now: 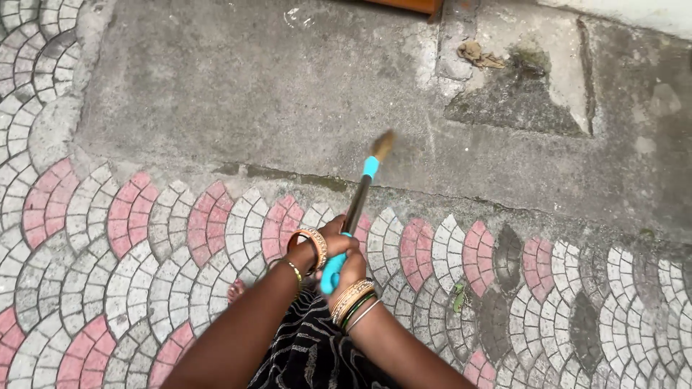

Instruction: Sweeping a tiled outdoor area and the adjacent grass edge with a long-handled broom.

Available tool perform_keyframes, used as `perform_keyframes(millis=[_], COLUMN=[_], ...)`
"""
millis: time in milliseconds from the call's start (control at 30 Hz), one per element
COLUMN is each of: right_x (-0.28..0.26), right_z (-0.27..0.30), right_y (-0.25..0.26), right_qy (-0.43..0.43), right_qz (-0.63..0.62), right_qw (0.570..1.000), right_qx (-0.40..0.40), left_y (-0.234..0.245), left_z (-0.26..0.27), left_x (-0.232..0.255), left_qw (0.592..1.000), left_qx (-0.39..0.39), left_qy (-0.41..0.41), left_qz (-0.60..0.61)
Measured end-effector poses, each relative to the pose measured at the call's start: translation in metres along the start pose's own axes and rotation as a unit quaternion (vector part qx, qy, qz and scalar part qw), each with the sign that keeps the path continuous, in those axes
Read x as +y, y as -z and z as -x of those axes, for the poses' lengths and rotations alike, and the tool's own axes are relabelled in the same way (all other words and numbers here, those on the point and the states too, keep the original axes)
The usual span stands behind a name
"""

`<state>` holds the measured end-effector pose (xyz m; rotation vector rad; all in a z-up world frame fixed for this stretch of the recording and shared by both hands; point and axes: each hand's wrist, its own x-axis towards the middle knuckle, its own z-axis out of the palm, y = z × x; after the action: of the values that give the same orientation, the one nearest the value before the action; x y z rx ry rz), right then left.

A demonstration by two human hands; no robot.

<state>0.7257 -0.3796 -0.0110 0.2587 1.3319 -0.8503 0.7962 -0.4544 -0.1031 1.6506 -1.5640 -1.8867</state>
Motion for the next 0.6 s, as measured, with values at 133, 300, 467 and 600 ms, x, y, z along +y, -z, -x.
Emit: perform_keyframes(millis=[133,300,467,600], right_x=[-0.033,-0.020,0.032,0.057], right_z=[-0.042,-0.065,-0.075,-0.093], right_y=[-0.006,-0.066,-0.172,-0.230], right_qy=[-0.007,-0.022,-0.012,-0.008], right_qz=[0.087,0.186,0.250,0.277], right_qw=[0.996,0.982,0.968,0.960], right_qx=[-0.004,-0.007,0.016,-0.045], left_y=[0.020,0.071,0.178,0.247], left_z=[-0.016,-0.033,0.007,0.029], left_x=[0.022,-0.028,-0.050,-0.061], left_qw=[0.997,0.975,0.965,0.947], left_qx=[0.065,0.141,0.183,0.251], left_qy=[0.012,0.082,0.084,0.120], left_qz=[0.047,0.154,0.167,0.162])
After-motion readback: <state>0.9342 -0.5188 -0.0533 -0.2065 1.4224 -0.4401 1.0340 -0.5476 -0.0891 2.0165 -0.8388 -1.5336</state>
